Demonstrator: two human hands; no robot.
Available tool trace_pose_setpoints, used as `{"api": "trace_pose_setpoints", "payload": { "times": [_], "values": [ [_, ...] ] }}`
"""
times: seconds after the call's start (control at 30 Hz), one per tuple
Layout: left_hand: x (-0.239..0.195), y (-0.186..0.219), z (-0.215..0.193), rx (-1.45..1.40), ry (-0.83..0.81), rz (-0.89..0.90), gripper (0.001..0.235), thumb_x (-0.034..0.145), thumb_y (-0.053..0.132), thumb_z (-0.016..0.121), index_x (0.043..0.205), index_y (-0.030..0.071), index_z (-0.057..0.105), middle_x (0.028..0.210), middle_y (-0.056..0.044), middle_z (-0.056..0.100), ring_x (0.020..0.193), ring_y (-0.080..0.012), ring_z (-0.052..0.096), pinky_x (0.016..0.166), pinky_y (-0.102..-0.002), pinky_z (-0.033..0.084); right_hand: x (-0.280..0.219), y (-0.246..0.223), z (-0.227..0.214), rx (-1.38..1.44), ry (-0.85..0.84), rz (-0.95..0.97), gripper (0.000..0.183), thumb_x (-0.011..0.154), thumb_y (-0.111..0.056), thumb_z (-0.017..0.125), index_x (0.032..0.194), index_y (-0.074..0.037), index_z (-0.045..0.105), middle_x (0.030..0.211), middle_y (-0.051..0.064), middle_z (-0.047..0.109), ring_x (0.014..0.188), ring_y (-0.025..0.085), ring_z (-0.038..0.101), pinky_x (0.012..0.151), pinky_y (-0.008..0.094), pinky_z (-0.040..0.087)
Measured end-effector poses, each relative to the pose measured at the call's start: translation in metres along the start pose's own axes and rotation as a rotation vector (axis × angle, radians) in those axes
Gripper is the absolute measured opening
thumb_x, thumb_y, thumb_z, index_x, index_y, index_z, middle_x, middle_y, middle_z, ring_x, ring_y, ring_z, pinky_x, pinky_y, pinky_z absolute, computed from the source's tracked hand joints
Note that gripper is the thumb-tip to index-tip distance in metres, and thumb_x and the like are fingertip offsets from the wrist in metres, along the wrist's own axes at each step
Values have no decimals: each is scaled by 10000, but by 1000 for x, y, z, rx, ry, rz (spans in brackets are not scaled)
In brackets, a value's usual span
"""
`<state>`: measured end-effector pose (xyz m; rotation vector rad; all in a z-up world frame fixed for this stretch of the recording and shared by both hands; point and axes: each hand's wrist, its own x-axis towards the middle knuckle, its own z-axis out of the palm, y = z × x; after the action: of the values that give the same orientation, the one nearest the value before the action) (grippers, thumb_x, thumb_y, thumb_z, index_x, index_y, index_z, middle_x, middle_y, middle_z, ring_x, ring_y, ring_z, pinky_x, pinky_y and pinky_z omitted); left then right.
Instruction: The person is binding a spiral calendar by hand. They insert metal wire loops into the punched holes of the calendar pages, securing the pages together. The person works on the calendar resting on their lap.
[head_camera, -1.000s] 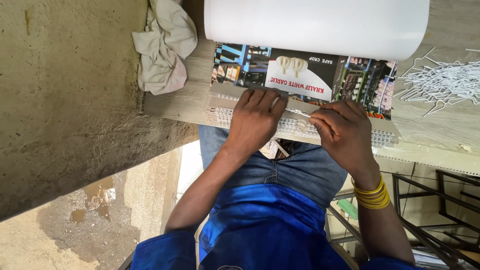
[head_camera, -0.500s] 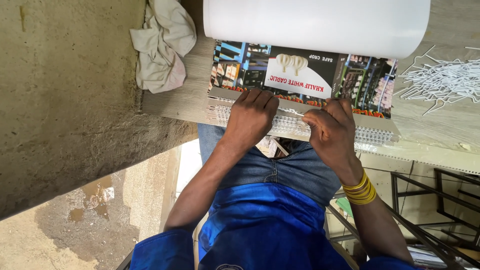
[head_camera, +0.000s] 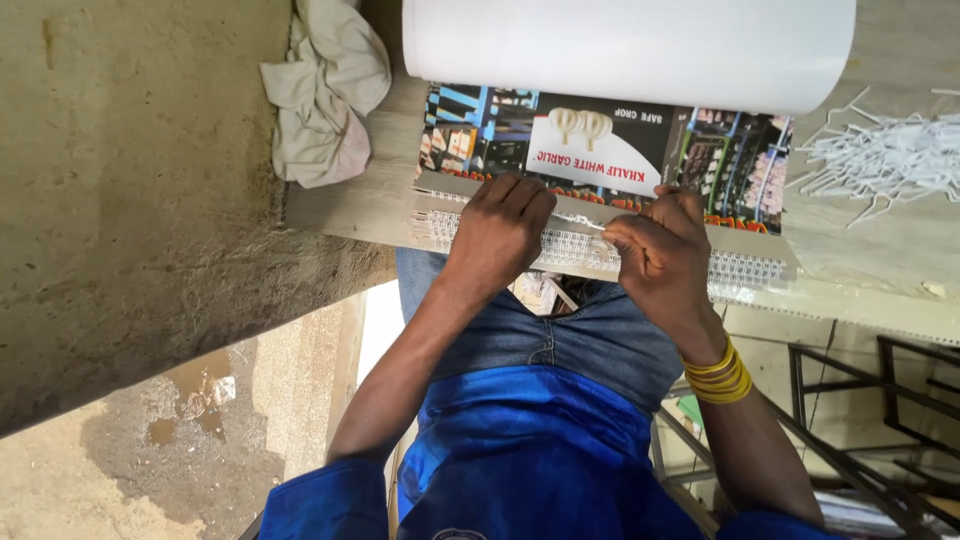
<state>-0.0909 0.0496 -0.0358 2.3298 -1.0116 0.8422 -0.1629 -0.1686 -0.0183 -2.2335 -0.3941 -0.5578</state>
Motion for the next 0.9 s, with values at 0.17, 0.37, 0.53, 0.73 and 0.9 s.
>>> {"api": "trace_pose_setpoints", "payload": {
  "times": [0.17,0.37,0.53,0.73,0.9],
  "values": [
    [14,8,-15,-16,13,-18,175,838,-24,583,838,106,700,819,-70,651,818,-271,654,753,-360,552,9,-16,-20,-10,-49,46,179,939,-133,851,1040,-31,744,867,103,554,949,340,546,996,584,493],
    [31,35,-26,-132,2,-52,117,923,61,617,901,129,710,884,-39,644,868,-261,653,769,-377,542,-2,3,-24,-244,-49,-40,159,931,-150,886,1035,-99,777,948,86,655,939,356,636,895,508,525],
    [29,58,0,-213,29,-19,158,974,67,576,878,82,702,898,-74,649,900,-288,662,811,-384,537,1,0,-24,-214,-20,-5,119,950,-33,848,999,-78,750,959,97,650,967,385,655,898,524,521],
    [38,63,1,7,-15,21,144,889,24,540,860,81,668,838,-66,579,876,-272,643,748,-382,526,-5,5,-21,-197,-4,-57,109,983,-131,803,1005,-53,730,962,130,649,933,419,652,870,521,497],
    [29,62,8,63,-62,0,127,880,49,556,889,92,676,850,-53,582,908,-260,664,735,-370,546,-4,8,-15,-184,-9,-41,97,998,-126,779,1004,-45,726,965,137,649,941,423,655,878,519,500]
  ]
}}
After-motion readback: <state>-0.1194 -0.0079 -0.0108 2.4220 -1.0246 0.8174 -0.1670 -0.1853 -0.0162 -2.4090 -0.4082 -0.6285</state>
